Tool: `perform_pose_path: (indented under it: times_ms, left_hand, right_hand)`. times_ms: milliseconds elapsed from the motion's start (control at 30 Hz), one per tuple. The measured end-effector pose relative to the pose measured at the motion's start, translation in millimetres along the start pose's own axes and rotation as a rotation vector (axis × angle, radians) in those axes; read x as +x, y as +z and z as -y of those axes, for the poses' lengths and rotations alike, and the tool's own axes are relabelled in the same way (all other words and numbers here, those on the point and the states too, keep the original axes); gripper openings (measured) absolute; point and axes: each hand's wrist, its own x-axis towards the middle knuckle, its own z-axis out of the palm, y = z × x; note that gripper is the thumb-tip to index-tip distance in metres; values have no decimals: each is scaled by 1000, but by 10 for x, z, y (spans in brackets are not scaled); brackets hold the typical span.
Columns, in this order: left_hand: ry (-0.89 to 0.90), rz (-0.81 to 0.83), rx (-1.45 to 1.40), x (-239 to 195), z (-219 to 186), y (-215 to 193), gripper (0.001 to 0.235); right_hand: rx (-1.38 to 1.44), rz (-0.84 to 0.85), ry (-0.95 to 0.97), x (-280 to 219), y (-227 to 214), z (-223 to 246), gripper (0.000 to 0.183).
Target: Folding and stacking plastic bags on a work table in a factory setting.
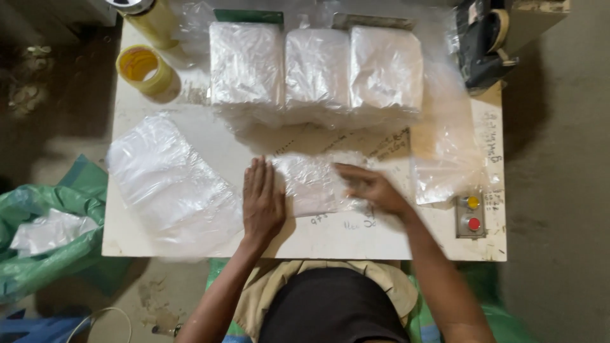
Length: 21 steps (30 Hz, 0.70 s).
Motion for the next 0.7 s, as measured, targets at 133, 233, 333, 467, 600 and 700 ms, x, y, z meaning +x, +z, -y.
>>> perform_pose_path:
  times_ms: [133,233,333,467,600,700]
  left_hand:
    - [19,-354,-175,-94,-7,-168,49]
    - [27,-406,-197,-64,-175,-452,41]
    - [42,-450,-193,-37,-301,-638,35]
    - [10,-499,-251,3,-475,-669,32]
    - [32,-458,-378,145,-881,-672,33]
    - [13,-311,-602,313,-1175,-587,66]
  right_hand:
    - [323,-532,274,-342,-1215,-761,43]
    - [493,-726,634,-407,-1888,-1204,29]
    - [636,-676,917,-291,-2074,-1452,32]
    - [734,-343,1075,130,-1917,-1054,51]
    - [632,-173,1170,127,-1909,-276,54]
    - [720,-351,933,-228,-1829,231,67]
